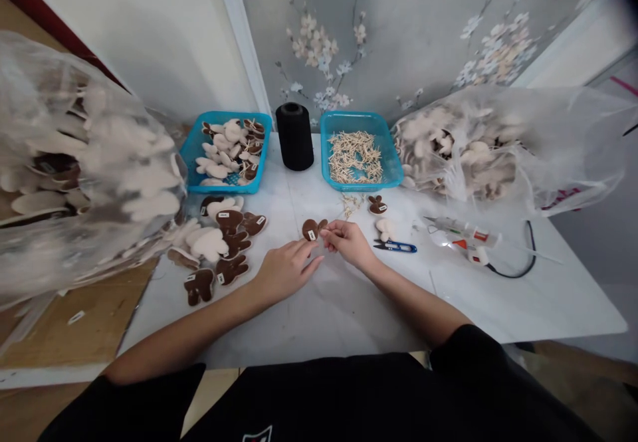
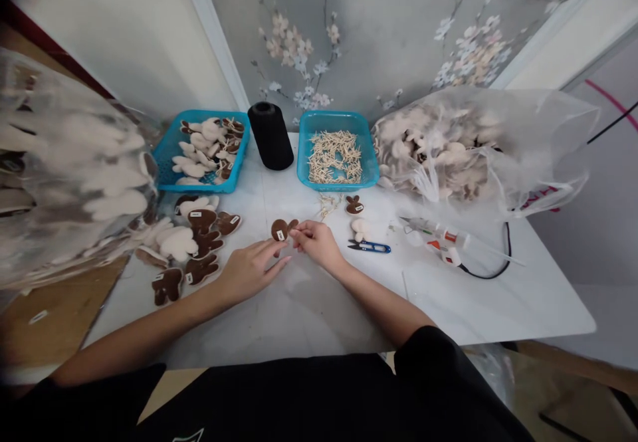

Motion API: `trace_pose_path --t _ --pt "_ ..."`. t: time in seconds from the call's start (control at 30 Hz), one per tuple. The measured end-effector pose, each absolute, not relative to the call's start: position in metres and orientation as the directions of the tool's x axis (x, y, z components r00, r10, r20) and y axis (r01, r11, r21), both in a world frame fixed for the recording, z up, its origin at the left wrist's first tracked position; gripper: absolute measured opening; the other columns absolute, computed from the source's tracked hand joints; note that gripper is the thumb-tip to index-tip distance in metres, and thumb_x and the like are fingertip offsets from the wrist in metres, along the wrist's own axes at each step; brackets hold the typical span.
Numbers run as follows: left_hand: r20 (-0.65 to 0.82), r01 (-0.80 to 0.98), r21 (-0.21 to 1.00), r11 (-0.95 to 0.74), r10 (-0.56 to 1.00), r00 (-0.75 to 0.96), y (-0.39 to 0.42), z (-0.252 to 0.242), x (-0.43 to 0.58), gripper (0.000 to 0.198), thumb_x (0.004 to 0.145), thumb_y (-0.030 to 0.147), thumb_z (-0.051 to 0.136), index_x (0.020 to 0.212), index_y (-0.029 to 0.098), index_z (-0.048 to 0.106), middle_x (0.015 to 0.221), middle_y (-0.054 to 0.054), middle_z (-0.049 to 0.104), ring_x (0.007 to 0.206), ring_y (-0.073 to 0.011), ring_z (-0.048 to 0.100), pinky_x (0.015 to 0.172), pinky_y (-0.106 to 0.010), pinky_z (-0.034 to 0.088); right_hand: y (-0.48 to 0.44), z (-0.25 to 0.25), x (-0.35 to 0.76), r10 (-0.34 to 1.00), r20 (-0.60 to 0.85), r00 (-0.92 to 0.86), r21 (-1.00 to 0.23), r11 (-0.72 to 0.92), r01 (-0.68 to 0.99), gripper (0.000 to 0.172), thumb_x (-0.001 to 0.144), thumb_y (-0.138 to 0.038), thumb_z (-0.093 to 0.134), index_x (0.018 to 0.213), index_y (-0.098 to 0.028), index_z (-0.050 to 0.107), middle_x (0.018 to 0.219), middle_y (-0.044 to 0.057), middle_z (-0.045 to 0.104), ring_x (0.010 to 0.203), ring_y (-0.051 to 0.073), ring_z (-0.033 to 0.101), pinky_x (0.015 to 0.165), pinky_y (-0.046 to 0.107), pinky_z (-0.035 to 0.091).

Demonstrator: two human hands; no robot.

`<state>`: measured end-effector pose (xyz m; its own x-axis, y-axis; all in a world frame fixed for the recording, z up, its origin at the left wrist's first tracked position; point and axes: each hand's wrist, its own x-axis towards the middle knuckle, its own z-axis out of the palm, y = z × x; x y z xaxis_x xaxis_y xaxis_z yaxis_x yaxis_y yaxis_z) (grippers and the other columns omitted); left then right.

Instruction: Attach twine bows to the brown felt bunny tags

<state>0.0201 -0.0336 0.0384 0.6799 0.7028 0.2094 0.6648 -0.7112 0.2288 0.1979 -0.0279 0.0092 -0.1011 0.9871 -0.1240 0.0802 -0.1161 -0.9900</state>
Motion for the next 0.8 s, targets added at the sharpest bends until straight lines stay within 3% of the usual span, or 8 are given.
trace_pose_path --t 0.13,0.27,0.37,0.43,0.5,0.57,0.63,0.8 --pt "0.177 0.690 0.177 -0.702 0.712 0.679 -0.035 0.025 0.020 0.032 0.092 0.032 0.040 0.114 0.016 0.056 0.104 -0.010 0.067 0.082 -0.0211 0.065 0.054 -0.027 0.043 -0.029 0.017 0.195 0.981 -0.164 -0.100 -0.968 -0.180 -0.176 0.030 0.070 -0.044 0.065 0.073 -0.015 0.057 0.054 -0.002 0.057 0.045 0.007 0.047 0.046 0.020 0.040" --pt "0.119 0.647 0.251 -0.720 0.686 0.717 -0.023 0.020 0.016 0.029 0.091 0.028 0.037 0.097 0.014 0.062 0.090 -0.010 0.067 0.076 -0.0206 0.063 0.057 -0.027 0.042 -0.035 0.025 0.206 0.955 -0.193 -0.227 -0.946 -0.242 -0.214 0.028 0.068 -0.040 0.068 0.071 -0.015 0.057 0.052 -0.004 0.055 0.043 0.006 0.045 0.044 0.019 0.036" --pt "0.040 0.520 0.536 -0.666 0.635 0.772 -0.006 0.025 0.013 0.029 0.092 0.029 0.035 0.083 0.016 0.059 0.082 -0.006 0.063 0.074 -0.0162 0.059 0.063 -0.026 0.043 -0.038 0.028 0.222 0.869 -0.246 -0.429 -0.952 -0.299 -0.060 0.022 0.068 -0.034 0.068 0.068 -0.014 0.057 0.048 -0.005 0.054 0.041 0.006 0.043 0.043 0.019 0.034" --pt "-0.063 0.452 0.750 -0.483 0.629 0.775 0.003 0.028 0.014 0.033 0.093 0.035 0.032 0.076 0.016 0.053 0.072 -0.002 0.056 0.067 -0.0129 0.055 0.061 -0.024 0.042 -0.039 0.027 0.232 0.811 -0.286 -0.511 -0.956 -0.279 0.093 0.018 0.069 -0.029 0.066 0.068 -0.014 0.058 0.047 -0.005 0.053 0.041 0.006 0.044 0.044 0.019 0.035" --pt "-0.154 0.393 0.876 -0.281 0.608 0.778 0.008 0.028 0.017 0.033 0.092 0.040 0.035 0.072 0.016 0.047 0.066 0.002 0.049 0.060 -0.0109 0.050 0.056 -0.022 0.040 -0.037 0.023 0.237 0.806 -0.298 -0.511 -0.953 -0.218 0.211 0.014 0.070 -0.026 0.064 0.069 -0.013 0.060 0.047 -0.005 0.054 0.042 0.007 0.045 0.046 0.020 0.037" --pt "-0.166 0.347 0.913 -0.213 0.582 0.796 0.007 0.023 0.022 0.027 0.086 0.041 0.046 0.073 0.018 0.041 0.065 0.004 0.044 0.058 -0.0096 0.046 0.053 -0.021 0.037 -0.035 0.017 0.239 0.825 -0.281 -0.491 -0.946 -0.153 0.285 0.013 0.072 -0.026 0.062 0.070 -0.013 0.061 0.049 -0.004 0.055 0.044 0.008 0.047 0.048 0.020 0.038" --pt "-0.139 0.351 0.899 -0.263 0.589 0.796 0.004 0.017 0.026 0.027 0.079 0.036 0.056 0.072 0.019 0.037 0.064 0.005 0.040 0.057 -0.0088 0.042 0.052 -0.020 0.032 -0.032 0.012 0.238 0.823 -0.264 -0.503 -0.941 -0.104 0.323 0.017 0.074 -0.029 0.060 0.075 -0.012 0.064 0.053 -0.003 0.056 0.046 0.008 0.049 0.050 0.020 0.039" --pt "-0.057 0.375 0.852 -0.367 0.646 0.761 -0.002 0.011 0.027 0.030 0.075 0.029 0.059 0.066 0.019 0.033 0.070 0.003 0.044 0.062 -0.0102 0.041 0.056 -0.022 0.031 -0.028 0.012 0.229 0.836 -0.186 -0.516 -0.869 0.105 0.484 0.021 0.080 -0.031 0.056 0.078 -0.014 0.068 0.056 -0.003 0.058 0.051 0.008 0.050 0.053 0.019 0.036"
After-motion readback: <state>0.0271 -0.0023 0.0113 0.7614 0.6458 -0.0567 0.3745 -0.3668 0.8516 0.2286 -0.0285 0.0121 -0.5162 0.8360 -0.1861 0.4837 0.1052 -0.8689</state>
